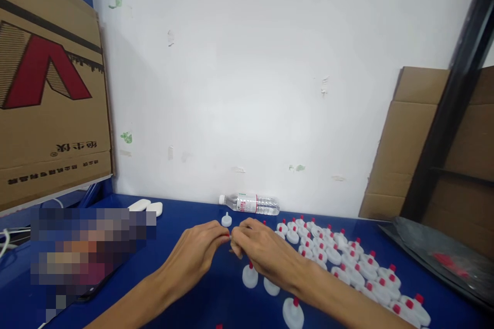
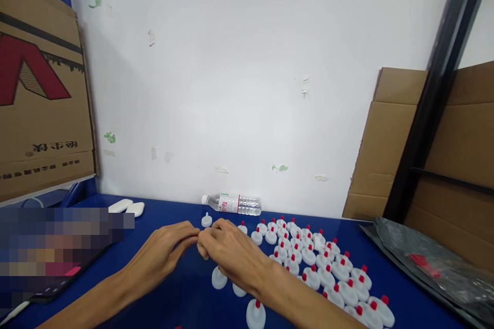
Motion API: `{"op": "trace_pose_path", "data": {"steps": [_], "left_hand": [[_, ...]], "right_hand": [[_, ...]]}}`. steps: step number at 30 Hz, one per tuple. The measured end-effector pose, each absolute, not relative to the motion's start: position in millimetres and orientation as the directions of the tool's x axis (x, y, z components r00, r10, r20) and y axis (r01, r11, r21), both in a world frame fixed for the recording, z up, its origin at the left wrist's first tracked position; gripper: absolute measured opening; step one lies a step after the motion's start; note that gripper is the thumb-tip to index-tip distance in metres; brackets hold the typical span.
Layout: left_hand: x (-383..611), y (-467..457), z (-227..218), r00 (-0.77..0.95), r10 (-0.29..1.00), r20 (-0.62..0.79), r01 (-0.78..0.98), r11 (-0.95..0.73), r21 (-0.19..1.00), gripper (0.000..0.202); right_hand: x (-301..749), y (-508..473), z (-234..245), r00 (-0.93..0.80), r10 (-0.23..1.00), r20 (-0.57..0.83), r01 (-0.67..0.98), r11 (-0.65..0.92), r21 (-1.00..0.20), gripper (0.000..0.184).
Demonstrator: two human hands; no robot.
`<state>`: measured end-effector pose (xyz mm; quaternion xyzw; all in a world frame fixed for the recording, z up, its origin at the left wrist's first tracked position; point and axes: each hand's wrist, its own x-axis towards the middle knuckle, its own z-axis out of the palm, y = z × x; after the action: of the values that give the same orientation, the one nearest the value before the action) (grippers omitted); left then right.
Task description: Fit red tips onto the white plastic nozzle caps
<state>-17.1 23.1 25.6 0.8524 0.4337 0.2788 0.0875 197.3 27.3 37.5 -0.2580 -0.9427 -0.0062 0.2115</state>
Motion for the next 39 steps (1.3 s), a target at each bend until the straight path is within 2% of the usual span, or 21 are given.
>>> {"op": "trace_pose_path", "data": {"steps": [3,6,8,10,12,15,18,22,26,30,34,39], "left_hand": [[-16,21,33,0.376,0.842,0.387,0.743,-0.524,0.416,0.031],[-15,12,44,0.396,0.896,0.201,0.738,-0.440,0.512,0.033],[-16,5,49,0.528,0.849,-0.001,0.668,-0.415,0.618,0.028],[-16,1,49,0.644,0.750,-0.152,0.614,-0.389,0.686,0.035],[-16,0,46,0.702,0.675,-0.228,0.592,-0.374,0.714,0.040],[-16,5,40,0.734,0.632,-0.248,0.558,-0.353,0.751,0.034],[-16,9,36,0.720,0.661,-0.211,0.550,-0.358,0.755,0.028],[-18,14,35,0.627,0.777,-0.059,0.557,-0.394,0.731,0.015],[-25,28,35,0.462,0.875,0.141,0.597,-0.425,0.680,0.022],[-35,41,37,0.314,0.898,0.309,0.645,-0.441,0.624,0.027],[-37,40,41,0.230,0.907,0.354,0.641,-0.415,0.646,0.031],[-26,32,40,0.207,0.907,0.366,0.609,-0.412,0.678,0.032]], "right_hand": [[200,34,43,-0.741,0.509,0.438,0.518,0.848,-0.108,0.039],[207,50,48,-0.652,0.588,0.479,0.604,0.784,-0.141,0.032],[213,62,48,-0.586,0.648,0.486,0.663,0.729,-0.173,0.029],[218,71,46,-0.560,0.684,0.468,0.692,0.697,-0.190,0.031],[222,76,42,-0.587,0.689,0.426,0.689,0.701,-0.184,0.033],[227,75,40,-0.664,0.669,0.333,0.659,0.734,-0.160,0.040],[227,70,46,-0.690,0.661,0.295,0.655,0.743,-0.134,0.049],[211,73,56,-0.721,0.627,0.294,0.631,0.770,-0.096,0.052],[184,88,52,-0.793,0.560,0.242,0.562,0.825,-0.069,0.044],[172,96,46,-0.823,0.518,0.235,0.524,0.851,-0.042,0.036],[183,80,53,-0.777,0.539,0.325,0.558,0.829,-0.040,0.028],[205,46,63,-0.710,0.583,0.394,0.613,0.788,-0.061,0.010]]}}
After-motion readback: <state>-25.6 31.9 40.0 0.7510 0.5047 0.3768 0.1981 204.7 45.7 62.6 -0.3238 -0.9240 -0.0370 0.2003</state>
